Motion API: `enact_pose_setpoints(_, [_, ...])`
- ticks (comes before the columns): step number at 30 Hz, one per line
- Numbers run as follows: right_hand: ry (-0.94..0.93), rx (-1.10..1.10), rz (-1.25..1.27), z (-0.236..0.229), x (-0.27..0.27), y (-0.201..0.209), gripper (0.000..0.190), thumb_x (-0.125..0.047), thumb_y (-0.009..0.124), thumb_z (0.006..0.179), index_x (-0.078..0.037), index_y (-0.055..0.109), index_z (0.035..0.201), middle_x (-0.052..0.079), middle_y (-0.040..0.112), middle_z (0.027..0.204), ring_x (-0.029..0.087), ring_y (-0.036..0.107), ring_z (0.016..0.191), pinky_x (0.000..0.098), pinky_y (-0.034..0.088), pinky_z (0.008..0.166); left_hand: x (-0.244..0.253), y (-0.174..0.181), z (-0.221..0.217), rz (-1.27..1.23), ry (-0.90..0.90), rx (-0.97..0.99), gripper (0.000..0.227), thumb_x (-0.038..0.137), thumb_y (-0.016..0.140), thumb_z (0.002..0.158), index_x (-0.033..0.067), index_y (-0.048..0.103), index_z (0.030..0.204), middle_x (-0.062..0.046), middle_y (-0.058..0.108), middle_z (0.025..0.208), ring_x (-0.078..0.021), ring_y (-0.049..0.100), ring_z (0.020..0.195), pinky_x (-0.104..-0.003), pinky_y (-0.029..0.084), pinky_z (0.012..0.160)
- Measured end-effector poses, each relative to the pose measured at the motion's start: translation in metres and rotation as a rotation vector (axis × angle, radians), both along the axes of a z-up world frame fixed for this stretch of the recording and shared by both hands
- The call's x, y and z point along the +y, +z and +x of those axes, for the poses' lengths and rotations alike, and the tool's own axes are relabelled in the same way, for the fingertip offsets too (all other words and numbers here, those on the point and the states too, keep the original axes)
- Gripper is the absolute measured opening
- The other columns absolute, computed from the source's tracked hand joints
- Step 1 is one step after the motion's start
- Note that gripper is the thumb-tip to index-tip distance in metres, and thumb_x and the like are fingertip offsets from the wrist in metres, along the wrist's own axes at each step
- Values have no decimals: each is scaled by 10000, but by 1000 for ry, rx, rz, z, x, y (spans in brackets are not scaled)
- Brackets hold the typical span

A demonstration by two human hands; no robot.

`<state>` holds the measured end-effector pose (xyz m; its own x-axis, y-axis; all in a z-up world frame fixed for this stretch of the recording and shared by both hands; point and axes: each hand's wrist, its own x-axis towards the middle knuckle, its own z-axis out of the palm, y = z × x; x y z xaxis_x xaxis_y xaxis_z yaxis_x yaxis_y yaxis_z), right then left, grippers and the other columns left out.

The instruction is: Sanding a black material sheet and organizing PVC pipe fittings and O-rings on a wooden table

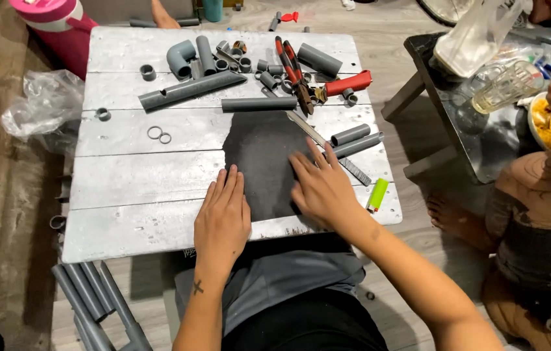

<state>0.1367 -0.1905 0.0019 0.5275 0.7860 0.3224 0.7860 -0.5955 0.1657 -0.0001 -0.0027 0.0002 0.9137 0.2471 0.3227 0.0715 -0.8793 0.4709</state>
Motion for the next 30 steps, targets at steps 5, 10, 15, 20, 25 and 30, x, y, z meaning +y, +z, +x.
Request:
enact_pose_setpoints(5, [121, 162, -31, -69, -18, 19, 647, -317, 504, 814, -7, 598, 1374, 190, 671, 1338, 427, 457, 1433, 603, 290, 1182, -1, 3, 0, 2, 14, 7, 402, 83, 490, 1024, -13, 601, 1398, -173, 544, 1505, -273, 463, 1441, -383, 292, 1229])
enact_pose_setpoints(10, [276, 195, 96, -47, 32, 3, 688, -303, 438, 836, 13, 531, 1439, 197, 614, 1423, 420, 399, 1484, 593, 270, 1196, 0, -4, 1, 27, -2, 14, 413, 104, 499, 1017, 1, 599, 1404, -158, 535, 1518, -265, 450, 1451, -376, 292, 1228])
enact_pose_setpoints(15, [138, -24, 55, 15, 51, -1, 623, -343, 528, 813, -58, 647, 1355, 137, 725, 1279, 378, 440, 1461, 574, 334, 1164, 1, -4, 2, 4, 2, 64, 423, 120, 483, 1027, 14, 587, 1423, -146, 509, 1544, -255, 425, 1468, -365, 266, 1238])
enact_pose_setpoints(20, [68, -3, -47, -17, -7, 22, 598, -304, 512, 805, -6, 650, 1304, 171, 705, 1291, 396, 473, 1434, 547, 335, 1161, -1, 3, 2, 0, 8, 33, 420, 94, 491, 1015, 1, 596, 1411, -149, 532, 1523, -254, 447, 1453, -371, 277, 1234])
enact_pose_setpoints(25, [183, 171, -17, -68, -7, 16, 678, -310, 507, 767, 37, 619, 1339, 232, 685, 1298, 460, 470, 1418, 618, 348, 1133, -2, 4, 0, -2, 5, 11, 408, 67, 502, 1006, -26, 611, 1388, -177, 551, 1501, -282, 469, 1438, -391, 293, 1227])
enact_pose_setpoints(30, [215, 79, 128, -29, 57, 0, 649, -280, 478, 822, 10, 604, 1389, 203, 665, 1361, 431, 453, 1443, 599, 377, 1111, 1, 1, 0, 17, -1, 46, 420, 109, 500, 1009, 8, 601, 1404, -148, 529, 1527, -259, 442, 1456, -370, 292, 1228])
